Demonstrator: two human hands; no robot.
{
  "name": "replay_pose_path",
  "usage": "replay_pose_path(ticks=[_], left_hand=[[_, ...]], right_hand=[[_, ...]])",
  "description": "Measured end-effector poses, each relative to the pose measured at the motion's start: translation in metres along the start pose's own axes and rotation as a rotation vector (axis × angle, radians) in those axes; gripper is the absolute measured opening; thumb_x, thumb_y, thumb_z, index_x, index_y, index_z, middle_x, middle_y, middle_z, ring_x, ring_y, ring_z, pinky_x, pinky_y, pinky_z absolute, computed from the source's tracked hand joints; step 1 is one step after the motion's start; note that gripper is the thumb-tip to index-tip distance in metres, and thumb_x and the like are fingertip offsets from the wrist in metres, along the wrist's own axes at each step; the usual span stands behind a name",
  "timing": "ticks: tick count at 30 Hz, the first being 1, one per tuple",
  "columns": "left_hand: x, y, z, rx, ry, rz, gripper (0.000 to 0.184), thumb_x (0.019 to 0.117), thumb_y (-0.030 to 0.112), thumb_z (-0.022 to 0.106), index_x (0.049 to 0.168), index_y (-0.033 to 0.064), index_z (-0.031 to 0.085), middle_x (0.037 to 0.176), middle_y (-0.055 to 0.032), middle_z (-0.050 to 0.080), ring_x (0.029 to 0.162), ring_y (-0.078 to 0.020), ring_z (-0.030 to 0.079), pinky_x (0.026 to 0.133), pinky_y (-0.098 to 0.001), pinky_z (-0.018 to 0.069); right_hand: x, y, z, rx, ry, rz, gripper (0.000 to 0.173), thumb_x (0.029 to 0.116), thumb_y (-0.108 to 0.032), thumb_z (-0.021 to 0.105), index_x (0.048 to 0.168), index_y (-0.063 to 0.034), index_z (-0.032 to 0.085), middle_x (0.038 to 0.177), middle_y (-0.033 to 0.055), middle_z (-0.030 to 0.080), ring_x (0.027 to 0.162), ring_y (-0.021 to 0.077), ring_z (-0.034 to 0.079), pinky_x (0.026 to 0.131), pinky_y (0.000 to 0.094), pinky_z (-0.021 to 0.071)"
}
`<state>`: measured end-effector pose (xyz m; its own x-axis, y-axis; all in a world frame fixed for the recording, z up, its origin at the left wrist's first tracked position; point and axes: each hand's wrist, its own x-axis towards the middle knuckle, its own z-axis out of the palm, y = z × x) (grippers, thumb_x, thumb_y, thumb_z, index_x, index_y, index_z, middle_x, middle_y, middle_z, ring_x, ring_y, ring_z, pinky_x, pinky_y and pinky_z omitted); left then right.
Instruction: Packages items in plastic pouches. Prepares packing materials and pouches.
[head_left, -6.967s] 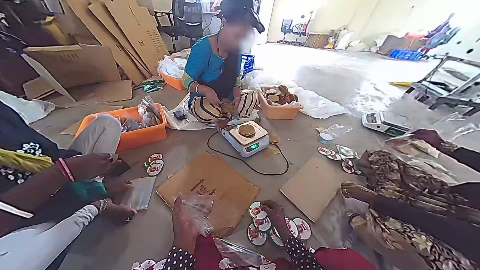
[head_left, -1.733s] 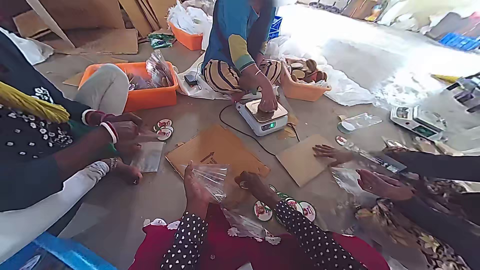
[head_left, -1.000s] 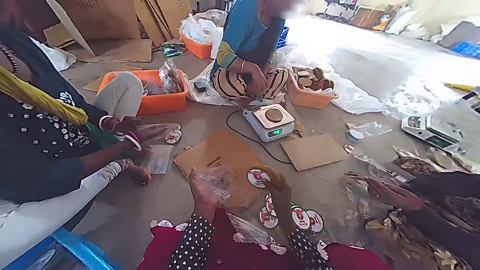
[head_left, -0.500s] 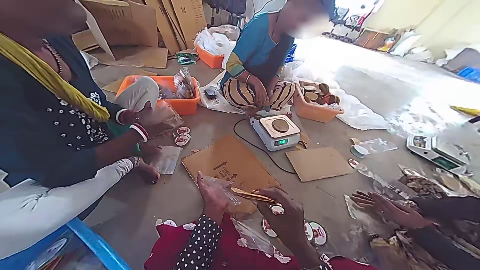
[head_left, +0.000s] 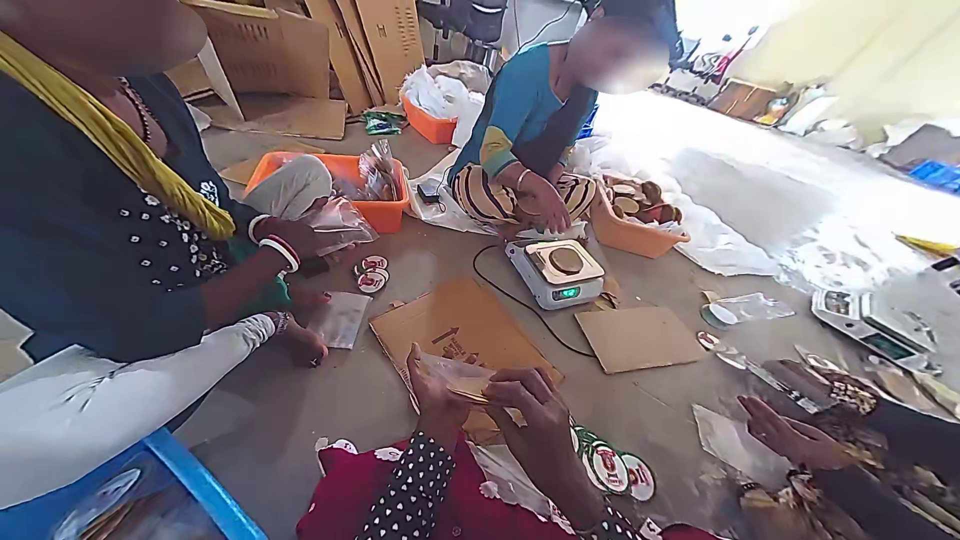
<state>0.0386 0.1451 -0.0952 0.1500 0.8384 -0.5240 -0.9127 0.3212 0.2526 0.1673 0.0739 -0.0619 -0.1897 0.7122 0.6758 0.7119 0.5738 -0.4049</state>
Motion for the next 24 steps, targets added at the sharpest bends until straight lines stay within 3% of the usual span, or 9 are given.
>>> replay_pose_path(ticks=[2,5,10,12,15,16,19,22,24], left_hand=[[-0.006,0.001,0.000,-0.020,-0.010,-0.011,0.068,0.0994,0.070,0.024,0.108,0.0113,0.056,0.083,-0.0127,0.070,0.071,-0.0271,0.071,0.059,-0.0463,0.0595],[-0.008,0.004,-0.001,-0.072,0.011,-0.044,0.063,0.0988,0.069,0.029,0.119,0.0127,0.050,0.093,-0.0125,0.064,0.080,-0.0285,0.067,0.067,-0.0510,0.0576],[-0.004,0.003,0.002,-0.073,0.017,-0.050,0.067,0.0977,0.071,0.029,0.118,0.0110,0.051,0.095,-0.0142,0.064,0.083,-0.0309,0.066,0.071,-0.0552,0.0565],[-0.008,0.000,0.001,-0.059,-0.027,-0.037,0.066,0.0986,0.070,0.028,0.114,0.0118,0.053,0.090,-0.0120,0.065,0.080,-0.0284,0.067,0.068,-0.0534,0.0575],[-0.004,-0.006,-0.009,-0.038,-0.115,0.010,0.060,0.1006,0.068,0.028,0.106,0.0151,0.056,0.079,-0.0063,0.065,0.070,-0.0218,0.068,0.060,-0.0446,0.0595],[-0.002,-0.006,-0.011,-0.014,-0.101,-0.026,0.066,0.0985,0.071,0.028,0.113,0.0136,0.055,0.087,-0.0112,0.065,0.077,-0.0271,0.067,0.063,-0.0491,0.0585],[0.001,0.001,-0.010,-0.018,-0.099,-0.119,0.099,0.0887,0.087,0.016,0.142,0.0094,0.045,0.129,-0.0244,0.056,0.110,-0.0410,0.059,0.084,-0.0648,0.0509],[0.004,0.003,-0.003,-0.047,0.065,-0.064,0.095,0.0934,0.082,0.010,0.146,0.0105,0.044,0.133,-0.0259,0.055,0.111,-0.0420,0.060,0.083,-0.0645,0.0502],[-0.012,0.009,0.010,0.014,0.220,-0.057,0.079,0.1021,0.070,0.010,0.156,0.0163,0.032,0.148,-0.0242,0.045,0.121,-0.0409,0.056,0.092,-0.0616,0.0480]], right_hand=[[0.001,0.000,0.003,0.035,0.021,0.023,0.036,0.0911,-0.042,0.076,0.114,-0.0138,0.071,0.116,0.0079,0.067,0.116,0.0194,0.060,0.099,0.0327,0.0509],[0.002,-0.002,0.002,0.080,0.047,0.035,0.076,0.0802,-0.066,0.076,0.132,-0.0130,0.061,0.136,0.0153,0.059,0.134,0.0258,0.052,0.110,0.0399,0.0469],[-0.004,-0.003,-0.001,0.026,-0.111,0.084,0.100,0.0741,-0.056,0.084,0.148,-0.0019,0.045,0.152,0.0262,0.047,0.147,0.0430,0.038,0.117,0.0578,0.0387],[-0.004,0.002,0.002,-0.017,-0.165,0.118,0.096,0.0760,-0.048,0.083,0.148,0.0038,0.047,0.151,0.0276,0.048,0.144,0.0467,0.041,0.113,0.0626,0.0388],[-0.003,0.022,0.012,0.047,-0.142,0.108,0.037,0.0947,-0.032,0.067,0.116,-0.0030,0.073,0.131,0.0181,0.067,0.128,0.0352,0.059,0.107,0.0529,0.0487],[-0.002,0.027,0.015,0.061,-0.124,0.090,0.028,0.0981,-0.026,0.062,0.104,-0.0020,0.075,0.120,0.0161,0.072,0.119,0.0300,0.066,0.102,0.0481,0.0528],[0.015,0.021,0.014,0.087,-0.099,0.060,0.028,0.0991,-0.012,0.057,0.098,0.0140,0.069,0.100,0.0256,0.073,0.096,0.0234,0.073,0.090,0.0371,0.0577],[0.042,0.003,0.007,0.079,-0.035,0.056,0.030,0.1030,-0.012,0.058,0.101,0.0170,0.065,0.097,0.0274,0.069,0.091,0.0202,0.069,0.085,0.0312,0.0564],[0.059,-0.018,0.008,0.188,-0.004,0.032,0.018,0.1010,-0.006,0.062,0.101,0.0113,0.068,0.096,0.0166,0.070,0.091,0.0146,0.069,0.084,0.0268,0.0570]])
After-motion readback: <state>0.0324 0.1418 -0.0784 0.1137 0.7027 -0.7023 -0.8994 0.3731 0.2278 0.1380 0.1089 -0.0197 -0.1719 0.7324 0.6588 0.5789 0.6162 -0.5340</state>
